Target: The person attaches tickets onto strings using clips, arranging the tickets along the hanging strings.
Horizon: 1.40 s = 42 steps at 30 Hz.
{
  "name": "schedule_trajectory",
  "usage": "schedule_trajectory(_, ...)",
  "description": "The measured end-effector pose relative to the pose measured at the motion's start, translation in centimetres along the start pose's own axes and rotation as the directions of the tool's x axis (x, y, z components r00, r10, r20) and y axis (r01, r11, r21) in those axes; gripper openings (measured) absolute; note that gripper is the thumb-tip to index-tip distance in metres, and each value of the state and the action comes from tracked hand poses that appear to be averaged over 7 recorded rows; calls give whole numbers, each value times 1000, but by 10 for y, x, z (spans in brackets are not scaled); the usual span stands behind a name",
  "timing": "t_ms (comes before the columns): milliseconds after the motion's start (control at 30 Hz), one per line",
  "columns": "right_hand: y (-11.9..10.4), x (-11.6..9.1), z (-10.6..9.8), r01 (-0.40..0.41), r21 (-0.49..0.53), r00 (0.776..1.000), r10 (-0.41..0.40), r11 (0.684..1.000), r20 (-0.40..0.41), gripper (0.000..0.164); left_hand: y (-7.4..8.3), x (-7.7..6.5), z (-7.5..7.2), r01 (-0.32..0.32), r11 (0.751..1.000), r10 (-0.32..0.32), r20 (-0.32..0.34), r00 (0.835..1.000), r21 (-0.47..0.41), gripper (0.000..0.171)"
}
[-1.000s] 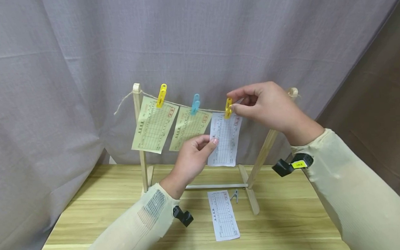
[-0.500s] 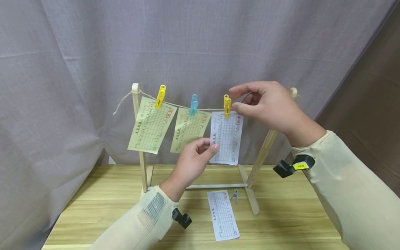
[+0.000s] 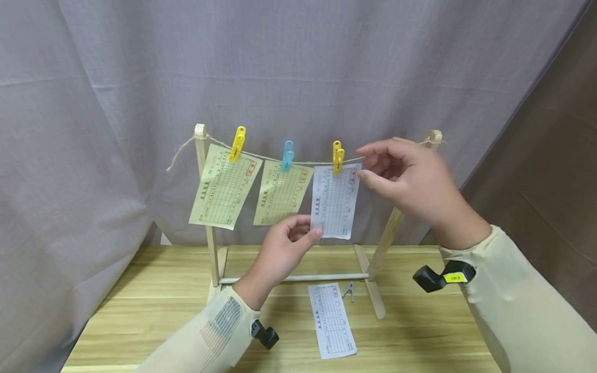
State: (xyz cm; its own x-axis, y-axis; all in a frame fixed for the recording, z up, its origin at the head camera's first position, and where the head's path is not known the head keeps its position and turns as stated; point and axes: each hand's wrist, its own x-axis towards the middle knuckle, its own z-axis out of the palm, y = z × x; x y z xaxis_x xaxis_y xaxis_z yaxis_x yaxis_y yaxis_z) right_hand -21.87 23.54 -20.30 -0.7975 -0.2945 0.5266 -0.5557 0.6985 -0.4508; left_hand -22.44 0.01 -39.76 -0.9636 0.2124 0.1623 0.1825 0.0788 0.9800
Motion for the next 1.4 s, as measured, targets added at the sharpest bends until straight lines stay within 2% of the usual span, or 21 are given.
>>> schedule_trajectory(300, 19, -42, 15, -7, 33, 998, 9, 999, -70, 32, -21, -12, 2, 39, 999, -39, -13, 999, 34, 52)
schedule_trajectory(467, 31, -67, 28, -80, 4, 993, 80, 997, -85, 29, -39, -19, 5, 42, 996, -40, -23, 999, 77, 54)
schedule_trajectory(567, 40, -83, 40, -124, -18, 989, 121, 992, -90, 27, -51, -23, 8, 13, 989, -8, -29, 1000, 149, 57)
schedule_trajectory(667, 52, -97, 56, -149, -16, 985, 147, 989, -93, 24, -64, -28, 11, 5, 970, 2, -30, 1000, 242, 63)
schedule_trajectory(833, 74, -118, 84, -215, -13, 976, 215, 976, -47, 23, -84, -36, 18, 39, 938, -31, -28, 999, 345, 73)
schedule_trajectory(1000, 96, -140, 111, -331, -58, 941, 334, 942, 55, 29, -108, -46, 33, 79, 903, -77, -23, 997, 423, 76)
schedule_trajectory(1167, 116, -160, 136, -411, -101, 898, 421, 906, 125, 35, -126, -57, 47, 125, 865, -120, -42, 992, 485, 78)
schedule_trajectory(1400, 139, -182, 168, -536, -132, 815, 552, 834, 175, 41, -140, -65, 61, 156, 789, -132, -83, 988, 595, 90)
